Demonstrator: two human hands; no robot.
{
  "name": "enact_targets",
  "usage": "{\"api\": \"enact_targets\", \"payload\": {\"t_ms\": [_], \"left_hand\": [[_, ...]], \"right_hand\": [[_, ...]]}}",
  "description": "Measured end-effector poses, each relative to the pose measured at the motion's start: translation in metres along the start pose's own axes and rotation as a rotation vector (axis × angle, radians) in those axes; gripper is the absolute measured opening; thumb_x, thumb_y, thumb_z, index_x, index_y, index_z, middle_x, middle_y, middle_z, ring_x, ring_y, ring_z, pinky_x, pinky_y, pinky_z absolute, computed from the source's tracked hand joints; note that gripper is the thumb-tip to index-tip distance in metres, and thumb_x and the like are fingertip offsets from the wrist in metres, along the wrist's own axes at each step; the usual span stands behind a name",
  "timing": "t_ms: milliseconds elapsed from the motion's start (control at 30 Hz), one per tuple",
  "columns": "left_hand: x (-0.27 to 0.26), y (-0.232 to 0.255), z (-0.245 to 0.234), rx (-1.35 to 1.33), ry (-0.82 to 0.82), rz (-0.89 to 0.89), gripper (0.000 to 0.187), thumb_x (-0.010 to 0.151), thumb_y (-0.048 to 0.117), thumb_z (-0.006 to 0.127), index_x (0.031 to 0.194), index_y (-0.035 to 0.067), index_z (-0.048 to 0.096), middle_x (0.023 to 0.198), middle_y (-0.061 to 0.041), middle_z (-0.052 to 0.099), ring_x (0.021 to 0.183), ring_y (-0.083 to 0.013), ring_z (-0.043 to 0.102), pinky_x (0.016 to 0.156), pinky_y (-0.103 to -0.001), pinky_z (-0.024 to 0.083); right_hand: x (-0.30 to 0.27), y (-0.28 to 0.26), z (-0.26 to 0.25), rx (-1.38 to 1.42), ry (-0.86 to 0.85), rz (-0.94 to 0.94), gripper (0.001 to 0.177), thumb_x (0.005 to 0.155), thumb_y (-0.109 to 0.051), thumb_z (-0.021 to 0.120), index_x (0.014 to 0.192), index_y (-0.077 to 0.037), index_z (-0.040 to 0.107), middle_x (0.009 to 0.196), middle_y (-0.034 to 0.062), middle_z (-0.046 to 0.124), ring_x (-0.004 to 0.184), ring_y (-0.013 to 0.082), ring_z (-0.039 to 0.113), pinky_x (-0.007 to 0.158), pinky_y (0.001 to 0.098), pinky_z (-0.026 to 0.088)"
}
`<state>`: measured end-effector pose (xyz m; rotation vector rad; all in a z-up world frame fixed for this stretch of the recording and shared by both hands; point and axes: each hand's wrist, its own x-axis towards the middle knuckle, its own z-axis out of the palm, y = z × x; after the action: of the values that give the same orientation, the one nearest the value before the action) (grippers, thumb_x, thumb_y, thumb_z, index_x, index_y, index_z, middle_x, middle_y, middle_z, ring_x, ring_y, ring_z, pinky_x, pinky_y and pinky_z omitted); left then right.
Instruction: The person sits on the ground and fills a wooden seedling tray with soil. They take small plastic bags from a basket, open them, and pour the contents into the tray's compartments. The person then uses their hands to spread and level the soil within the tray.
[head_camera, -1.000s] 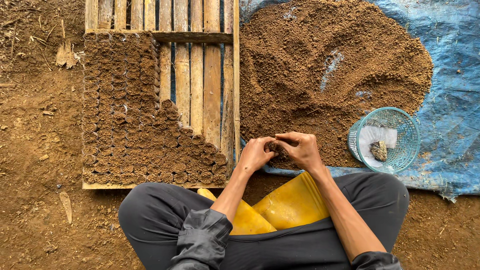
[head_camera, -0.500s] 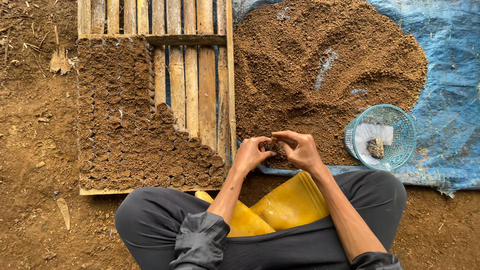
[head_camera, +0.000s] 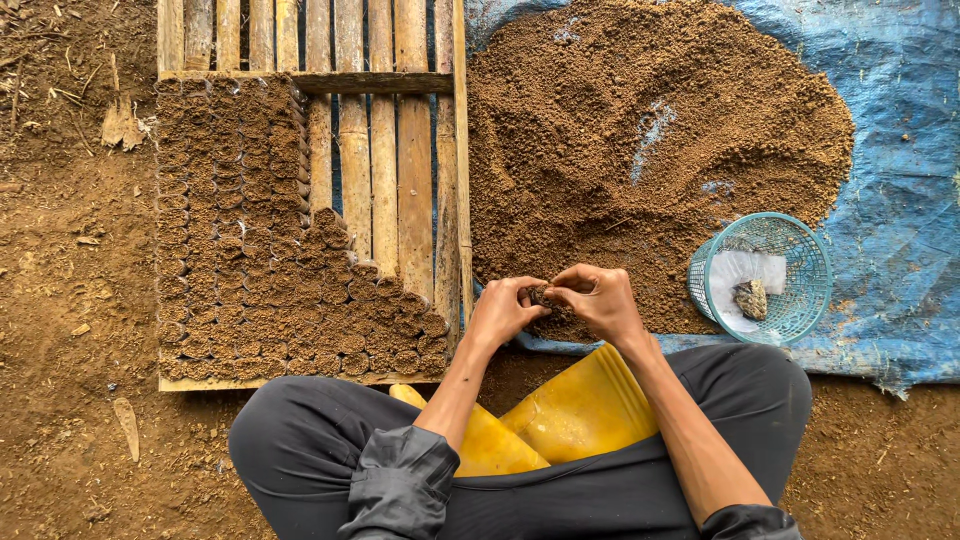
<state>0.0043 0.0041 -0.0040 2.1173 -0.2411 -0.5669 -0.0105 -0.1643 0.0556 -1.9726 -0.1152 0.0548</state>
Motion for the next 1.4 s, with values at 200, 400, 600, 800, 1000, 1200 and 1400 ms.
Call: {"api": "enact_targets", "payload": {"t_ms": [200,400,600,800,1000,1200,1400], "left_hand": [[0.001,-0.002,0.001,0.005,-0.007,-0.003,0.043,0.065,0.025,0.072,0.108,0.024,0.069,0.065,-0.003,0.066,0.076,-0.0312,0.066,0.074,-0.047,0.053],[0.000,0.000,0.000,0.006,-0.011,0.004,0.043,0.066,0.024,0.072,0.108,0.021,0.068,0.066,-0.004,0.066,0.077,-0.0323,0.066,0.074,-0.048,0.053],[-0.001,0.004,-0.002,0.001,0.000,0.008,0.042,0.065,0.023,0.072,0.107,0.022,0.069,0.065,-0.004,0.066,0.076,-0.0325,0.066,0.074,-0.049,0.053],[-0.003,0.008,-0.005,-0.007,0.002,-0.010,0.042,0.065,0.022,0.072,0.107,0.021,0.069,0.065,-0.003,0.066,0.076,-0.0320,0.066,0.074,-0.048,0.053],[0.002,-0.002,0.002,0.021,0.005,-0.013,0.042,0.065,0.022,0.072,0.106,0.022,0.068,0.064,-0.001,0.065,0.075,-0.0306,0.066,0.073,-0.048,0.054],[-0.002,0.008,-0.004,0.013,0.003,-0.029,0.041,0.065,0.021,0.069,0.106,0.020,0.068,0.064,-0.003,0.066,0.076,-0.0326,0.066,0.074,-0.049,0.054],[0.001,-0.001,0.001,0.033,0.010,-0.015,0.041,0.065,0.019,0.067,0.106,0.023,0.068,0.063,-0.001,0.066,0.074,-0.0314,0.066,0.073,-0.049,0.054]], "right_hand": [[-0.001,-0.013,0.000,-0.094,0.020,-0.044,0.009,0.071,-0.009,0.079,0.073,-0.006,0.072,0.065,0.0119,0.070,0.056,0.0141,0.064,0.050,0.0245,0.051],[0.001,-0.010,-0.003,-0.129,0.006,-0.106,0.008,0.071,-0.016,0.080,0.073,-0.010,0.073,0.066,0.0105,0.070,0.057,0.0187,0.065,0.050,0.0269,0.049],[0.001,0.003,-0.002,-0.149,0.022,-0.092,0.005,0.082,-0.011,0.070,0.083,-0.013,0.075,0.070,0.0091,0.071,0.057,0.0162,0.063,0.049,0.0254,0.046],[0.003,-0.013,-0.002,-0.160,-0.043,-0.104,0.009,0.083,-0.008,0.068,0.089,-0.007,0.074,0.072,0.0149,0.070,0.059,0.0211,0.064,0.049,0.0284,0.048],[0.005,0.009,-0.002,-0.191,-0.083,-0.097,0.010,0.084,-0.009,0.066,0.091,-0.005,0.073,0.074,0.0160,0.070,0.062,0.0228,0.064,0.051,0.0304,0.050],[0.006,0.001,-0.002,-0.196,-0.112,-0.124,0.009,0.083,-0.010,0.068,0.089,-0.005,0.073,0.074,0.0158,0.070,0.062,0.0238,0.065,0.050,0.0320,0.051],[0.005,-0.010,-0.004,-0.170,-0.122,-0.148,0.010,0.082,-0.008,0.067,0.090,-0.004,0.073,0.074,0.0166,0.071,0.062,0.0249,0.067,0.052,0.0327,0.053]]}}
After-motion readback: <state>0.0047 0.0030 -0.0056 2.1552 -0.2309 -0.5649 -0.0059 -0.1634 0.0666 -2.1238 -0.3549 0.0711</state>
